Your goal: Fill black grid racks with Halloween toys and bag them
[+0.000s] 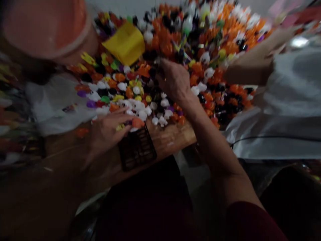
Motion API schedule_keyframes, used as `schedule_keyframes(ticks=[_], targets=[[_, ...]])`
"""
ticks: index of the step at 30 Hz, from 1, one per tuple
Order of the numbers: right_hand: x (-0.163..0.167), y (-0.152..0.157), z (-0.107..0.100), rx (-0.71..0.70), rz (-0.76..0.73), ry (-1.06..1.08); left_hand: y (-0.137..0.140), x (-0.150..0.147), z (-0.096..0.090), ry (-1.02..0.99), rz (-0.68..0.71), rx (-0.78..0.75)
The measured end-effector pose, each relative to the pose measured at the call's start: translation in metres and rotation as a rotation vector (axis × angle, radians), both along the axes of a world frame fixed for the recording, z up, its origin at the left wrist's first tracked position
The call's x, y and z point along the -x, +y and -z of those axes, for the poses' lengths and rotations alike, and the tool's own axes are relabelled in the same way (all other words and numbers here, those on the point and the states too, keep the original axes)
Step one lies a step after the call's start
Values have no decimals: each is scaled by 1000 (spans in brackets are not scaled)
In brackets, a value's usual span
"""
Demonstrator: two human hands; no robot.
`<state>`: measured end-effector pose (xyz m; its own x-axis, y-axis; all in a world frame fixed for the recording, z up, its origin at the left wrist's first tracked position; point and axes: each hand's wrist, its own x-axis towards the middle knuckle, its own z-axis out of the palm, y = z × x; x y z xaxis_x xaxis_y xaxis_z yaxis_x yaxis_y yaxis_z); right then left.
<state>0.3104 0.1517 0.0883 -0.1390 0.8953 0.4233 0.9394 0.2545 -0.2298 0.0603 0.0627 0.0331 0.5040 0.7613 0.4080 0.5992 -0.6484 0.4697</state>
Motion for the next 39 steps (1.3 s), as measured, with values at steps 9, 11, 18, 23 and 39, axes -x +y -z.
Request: schedule_keyframes(ticks=[9,11,18,23,39], targets=[[9,-128,108,147,-150,623,-2,1,-31,7,-262,48],[22,-122,117,126,-162,632,-4,2,-38,30,-370,24],[52,-105,124,186,-289,660,-1,5,-44,100,-383,17],[65,-107,144,102,-247,774,7,4,-33,103,-169,11],[84,-112,153,60,-155,722,30,-13,-22,418,-141,211]])
